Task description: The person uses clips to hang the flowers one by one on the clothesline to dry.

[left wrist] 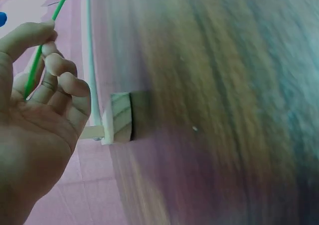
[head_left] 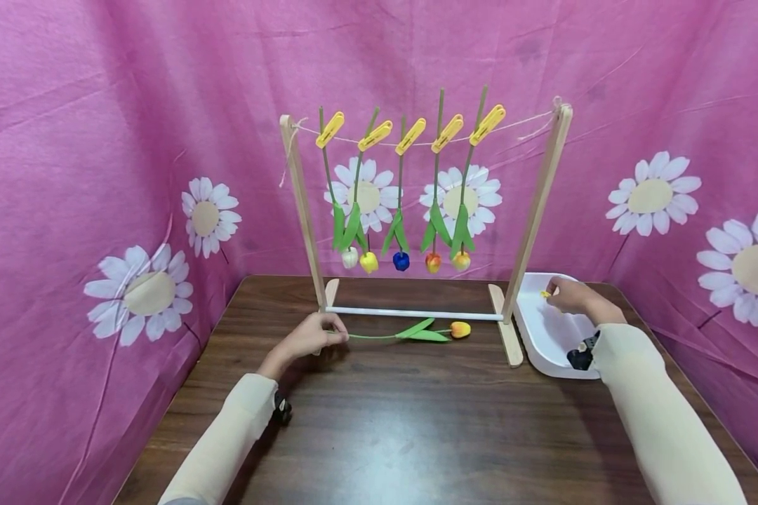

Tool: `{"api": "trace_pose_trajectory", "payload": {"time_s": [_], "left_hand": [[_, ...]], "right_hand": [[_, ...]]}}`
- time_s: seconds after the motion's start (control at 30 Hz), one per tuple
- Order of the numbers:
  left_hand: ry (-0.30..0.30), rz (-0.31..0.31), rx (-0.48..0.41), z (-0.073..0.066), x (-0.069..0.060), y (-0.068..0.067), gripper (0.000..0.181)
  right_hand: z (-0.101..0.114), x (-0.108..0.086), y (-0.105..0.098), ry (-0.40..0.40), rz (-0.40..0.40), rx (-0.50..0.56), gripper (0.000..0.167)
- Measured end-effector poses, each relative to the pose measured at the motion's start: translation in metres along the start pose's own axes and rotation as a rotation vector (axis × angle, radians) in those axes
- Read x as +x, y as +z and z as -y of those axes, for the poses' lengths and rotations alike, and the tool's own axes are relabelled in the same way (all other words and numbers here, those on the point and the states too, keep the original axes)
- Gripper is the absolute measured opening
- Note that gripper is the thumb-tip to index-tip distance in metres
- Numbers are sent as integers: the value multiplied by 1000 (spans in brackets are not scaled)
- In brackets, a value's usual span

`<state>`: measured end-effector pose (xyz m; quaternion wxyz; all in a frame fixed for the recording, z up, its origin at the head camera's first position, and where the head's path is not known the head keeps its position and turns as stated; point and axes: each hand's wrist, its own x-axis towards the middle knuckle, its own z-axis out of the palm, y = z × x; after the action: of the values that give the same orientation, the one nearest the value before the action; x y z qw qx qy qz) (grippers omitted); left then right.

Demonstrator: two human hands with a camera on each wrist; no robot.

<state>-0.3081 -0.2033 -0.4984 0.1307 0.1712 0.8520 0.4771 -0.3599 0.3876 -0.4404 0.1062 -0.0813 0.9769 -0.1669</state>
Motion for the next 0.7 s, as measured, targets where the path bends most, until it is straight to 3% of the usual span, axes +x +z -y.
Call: {"api": "trace_pose_trajectory", "payload": {"time_s": [0.17,0.3,0.5,0.7], "left_hand": [[-74,-14,-179,-12,-2,-3,13],[-67,-58,-257,-22,-4,-3,13],[79,-168,-281,-35,-3,0,14],[296,-168,-449,-50,2,8,23]], "right_hand": [[8,-6,-5,2,-100,-2,36],[13,-12,-9,-2,-181,34,44],[20,-16,-12,4,-271,145,42],[31,-19,-14,-28,-293,293,37]]}}
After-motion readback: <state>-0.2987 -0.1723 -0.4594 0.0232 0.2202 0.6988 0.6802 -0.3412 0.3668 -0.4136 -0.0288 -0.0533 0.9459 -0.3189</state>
